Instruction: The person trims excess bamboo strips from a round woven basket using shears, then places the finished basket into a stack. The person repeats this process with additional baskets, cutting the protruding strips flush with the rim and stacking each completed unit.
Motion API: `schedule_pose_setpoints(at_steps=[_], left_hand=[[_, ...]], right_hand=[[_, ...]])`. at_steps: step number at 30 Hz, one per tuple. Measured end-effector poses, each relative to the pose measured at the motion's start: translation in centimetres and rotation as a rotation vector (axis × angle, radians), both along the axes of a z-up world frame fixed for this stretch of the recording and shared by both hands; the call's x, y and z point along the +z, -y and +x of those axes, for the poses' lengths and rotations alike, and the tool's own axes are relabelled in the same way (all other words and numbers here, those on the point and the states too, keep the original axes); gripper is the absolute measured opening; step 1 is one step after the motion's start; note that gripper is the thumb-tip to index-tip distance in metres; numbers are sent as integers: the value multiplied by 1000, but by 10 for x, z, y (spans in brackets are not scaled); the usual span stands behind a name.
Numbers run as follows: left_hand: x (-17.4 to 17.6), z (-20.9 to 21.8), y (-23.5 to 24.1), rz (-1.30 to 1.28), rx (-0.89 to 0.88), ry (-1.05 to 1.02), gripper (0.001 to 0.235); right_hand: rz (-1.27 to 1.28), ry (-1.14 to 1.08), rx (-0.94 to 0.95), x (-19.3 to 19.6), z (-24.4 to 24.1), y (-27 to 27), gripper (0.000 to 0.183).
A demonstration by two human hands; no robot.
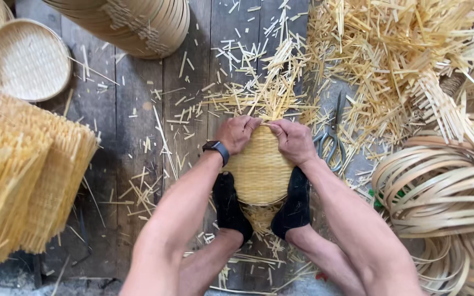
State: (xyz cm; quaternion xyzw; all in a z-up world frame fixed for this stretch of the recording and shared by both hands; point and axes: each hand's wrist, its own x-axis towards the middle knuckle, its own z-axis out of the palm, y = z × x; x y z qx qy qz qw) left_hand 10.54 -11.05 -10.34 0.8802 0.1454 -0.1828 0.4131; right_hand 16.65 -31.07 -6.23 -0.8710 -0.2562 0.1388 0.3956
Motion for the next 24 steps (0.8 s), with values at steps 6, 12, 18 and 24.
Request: schedule_pose_setpoints(at_steps=[6, 12, 18, 24], left_hand=[[-27, 14, -6, -178, 105, -13, 57], [-22, 13, -8, -295, 210, 31, 38], [-63, 5, -16, -363, 238, 21, 45], [-14, 13, -14, -189, 87, 41, 56]], right_hand=[[137, -401, -102, -54, 10, 16, 25], [87, -338, -115, -50, 2, 17, 46], [-20, -638, -29, -88, 13, 33, 68], [8, -344, -26, -71, 16, 20, 59]])
